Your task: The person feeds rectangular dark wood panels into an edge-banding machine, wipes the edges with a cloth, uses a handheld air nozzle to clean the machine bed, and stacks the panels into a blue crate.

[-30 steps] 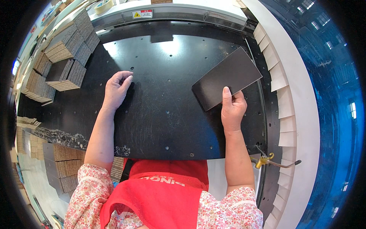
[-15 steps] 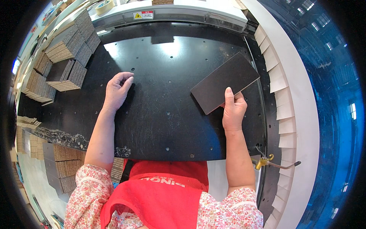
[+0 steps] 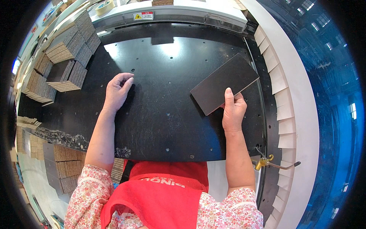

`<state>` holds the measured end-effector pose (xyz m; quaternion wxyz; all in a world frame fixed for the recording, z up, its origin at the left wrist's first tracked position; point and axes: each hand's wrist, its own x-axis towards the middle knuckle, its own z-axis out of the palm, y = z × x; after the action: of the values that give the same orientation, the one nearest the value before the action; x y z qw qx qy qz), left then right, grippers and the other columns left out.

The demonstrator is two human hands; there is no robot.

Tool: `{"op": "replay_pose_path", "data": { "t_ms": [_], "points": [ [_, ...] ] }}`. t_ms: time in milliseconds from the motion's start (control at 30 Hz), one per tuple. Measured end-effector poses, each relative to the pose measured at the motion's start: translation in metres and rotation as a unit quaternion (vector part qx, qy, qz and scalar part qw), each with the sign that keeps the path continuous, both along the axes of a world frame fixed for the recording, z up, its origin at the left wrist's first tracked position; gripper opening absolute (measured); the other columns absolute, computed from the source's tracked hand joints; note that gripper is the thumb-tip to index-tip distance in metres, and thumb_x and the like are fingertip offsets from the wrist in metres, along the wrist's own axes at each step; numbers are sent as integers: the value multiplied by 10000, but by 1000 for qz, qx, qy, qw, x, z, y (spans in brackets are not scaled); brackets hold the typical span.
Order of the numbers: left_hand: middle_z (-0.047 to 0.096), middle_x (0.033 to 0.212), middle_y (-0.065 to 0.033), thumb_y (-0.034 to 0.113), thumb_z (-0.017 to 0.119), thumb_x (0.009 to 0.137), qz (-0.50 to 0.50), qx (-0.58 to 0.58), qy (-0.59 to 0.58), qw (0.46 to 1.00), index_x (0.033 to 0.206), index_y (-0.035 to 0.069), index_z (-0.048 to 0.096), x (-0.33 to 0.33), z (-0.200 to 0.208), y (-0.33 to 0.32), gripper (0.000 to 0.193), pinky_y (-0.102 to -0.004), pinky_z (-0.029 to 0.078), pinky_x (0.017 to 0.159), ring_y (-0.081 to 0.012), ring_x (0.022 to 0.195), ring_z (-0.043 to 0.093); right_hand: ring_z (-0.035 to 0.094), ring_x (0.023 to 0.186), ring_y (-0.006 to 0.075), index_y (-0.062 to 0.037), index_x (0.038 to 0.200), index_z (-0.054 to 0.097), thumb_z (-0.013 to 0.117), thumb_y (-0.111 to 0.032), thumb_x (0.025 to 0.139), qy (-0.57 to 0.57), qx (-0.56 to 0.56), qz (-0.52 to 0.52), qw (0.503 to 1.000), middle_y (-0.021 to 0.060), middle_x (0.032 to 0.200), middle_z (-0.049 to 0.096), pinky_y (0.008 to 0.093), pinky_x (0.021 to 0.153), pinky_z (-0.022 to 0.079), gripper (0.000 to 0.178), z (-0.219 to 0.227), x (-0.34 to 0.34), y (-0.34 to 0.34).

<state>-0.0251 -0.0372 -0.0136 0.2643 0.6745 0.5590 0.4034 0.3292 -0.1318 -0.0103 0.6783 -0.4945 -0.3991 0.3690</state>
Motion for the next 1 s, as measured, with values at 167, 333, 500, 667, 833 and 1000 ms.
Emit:
{"op": "replay_pose_path", "data": {
  "t_ms": [167,333,500,667,833,1000],
  "points": [
    [675,936,-37,161,671,930,-3,-7,-10,1000,1062,46,711,0,-1,1,179,-271,520,791,-120,826,626,599,787,83,-21,998,648,621,-239,1000,-3,1,-9,1000,16,917,648,256,733,526,219,-1,1,1],
    [672,929,-37,154,676,926,-2,-13,-24,1000,1058,41,710,-1,-3,2,178,-266,518,789,-116,821,623,595,794,78,-19,999,647,621,-237,1000,-5,-2,-6,1000,13,918,646,250,729,516,220,-1,1,1],
    [669,924,-37,150,674,926,2,-10,-22,1000,1054,34,710,0,-1,1,177,-265,517,785,-116,817,619,594,803,79,-17,1006,649,617,-234,1002,-3,-15,-11,1000,12,922,646,246,729,511,219,0,1,1],
    [669,925,-40,142,669,926,2,-3,-17,1000,1051,26,707,1,0,0,175,-267,516,783,-117,818,618,587,809,79,-14,998,651,612,-234,1004,-6,-9,-10,1000,10,920,645,248,741,504,223,1,-1,0],
    [670,923,-39,139,670,924,3,-5,-35,999,1046,23,706,1,0,0,172,-267,513,781,-119,810,618,571,830,74,-10,987,648,613,-241,1005,-15,-11,-13,1000,6,929,638,251,781,489,234,-1,2,1],
    [670,918,-39,142,678,919,-1,11,-25,1000,1041,25,707,0,-4,2,171,-264,512,775,-118,798,615,568,844,75,-10,987,648,614,-245,1005,-16,-17,-14,1000,7,934,635,254,789,485,238,-3,3,1]
  ]
}}
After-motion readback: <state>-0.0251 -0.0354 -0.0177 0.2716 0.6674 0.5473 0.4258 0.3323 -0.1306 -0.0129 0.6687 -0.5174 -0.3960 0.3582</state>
